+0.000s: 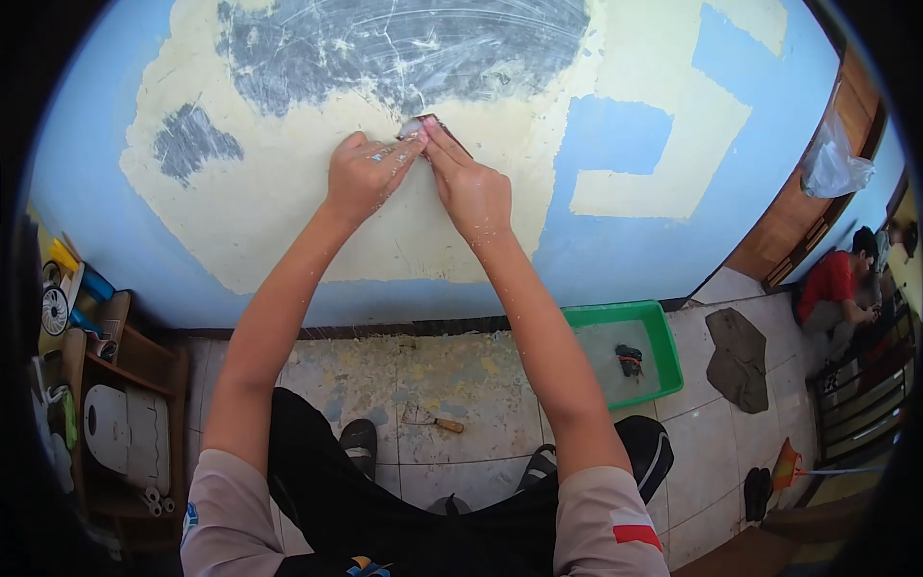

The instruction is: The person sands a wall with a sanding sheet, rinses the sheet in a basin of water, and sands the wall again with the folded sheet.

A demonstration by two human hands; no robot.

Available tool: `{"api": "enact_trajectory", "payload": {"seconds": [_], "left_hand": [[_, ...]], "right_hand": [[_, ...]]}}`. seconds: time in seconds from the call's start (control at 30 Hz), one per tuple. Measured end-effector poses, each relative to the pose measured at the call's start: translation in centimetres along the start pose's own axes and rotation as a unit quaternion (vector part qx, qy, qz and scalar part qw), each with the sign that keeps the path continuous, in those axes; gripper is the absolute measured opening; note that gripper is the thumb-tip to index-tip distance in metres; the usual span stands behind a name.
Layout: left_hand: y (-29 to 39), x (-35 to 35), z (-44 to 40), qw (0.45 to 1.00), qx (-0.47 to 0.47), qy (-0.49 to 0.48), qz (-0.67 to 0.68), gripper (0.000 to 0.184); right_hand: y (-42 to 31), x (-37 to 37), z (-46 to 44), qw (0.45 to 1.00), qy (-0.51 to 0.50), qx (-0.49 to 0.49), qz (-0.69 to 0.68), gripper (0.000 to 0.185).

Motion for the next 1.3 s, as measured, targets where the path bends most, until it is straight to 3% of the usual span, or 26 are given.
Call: {"api": "enact_trajectory", "payload": {"seconds": [0.23,0.43,0.63,0.8,0.87,0.93,1.1,1.2,1.3], "left_hand": [[1.2,1.8,-2.6,1.000,-0.019,0.008,0.007,0.029],[-0.5,0.3,-2.6,0.999,-0.014,0.036,0.034,0.032],[-3.4,-3.3,0.0,0.998,-0.018,-0.046,-0.024,0.020],[-3.4,-4.3,0.4,0.998,-0.045,-0.035,-0.003,0.024],[-3.7,-4.4,-0.5,0.998,-0.050,-0.026,0.010,0.028],[-3.4,-4.5,-1.5,0.998,-0.043,-0.011,0.041,0.017],[-3.0,-4.0,-5.3,0.993,-0.091,0.019,0.070,0.015],[-1.3,-2.8,-5.6,0.989,-0.125,0.027,0.077,0.015],[-0.1,-1.6,-4.1,0.986,-0.141,0.010,0.090,0.019]], "right_hand": [[1.8,-2.5,-0.7,0.997,0.081,0.009,-0.011,0.037],[-0.1,-0.2,-1.3,0.986,0.157,0.033,-0.048,0.042],[-3.5,2.6,-1.9,0.992,0.068,0.009,-0.103,0.041],[-4.4,1.9,-2.2,0.992,0.028,0.020,-0.119,0.039],[-4.3,1.3,-2.6,0.993,0.030,0.007,-0.115,0.040],[-3.8,0.2,-2.9,0.994,0.025,0.003,-0.106,0.040],[-2.0,-3.9,-5.5,0.994,0.051,-0.034,-0.086,0.040],[-0.6,-4.2,-4.3,0.993,0.049,0.055,-0.089,0.040],[-0.6,-3.0,-2.1,0.993,0.080,0.041,-0.077,0.041]]}}
Point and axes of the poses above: each hand's wrist, its own z-axis away from the middle knuckle, its own x-axis out of the palm, y = z × x, the point moved 7 cm from there along -z, towards the middle knuckle, and after that the axes turned 5 degrees about -y, right-handed, at the moved point
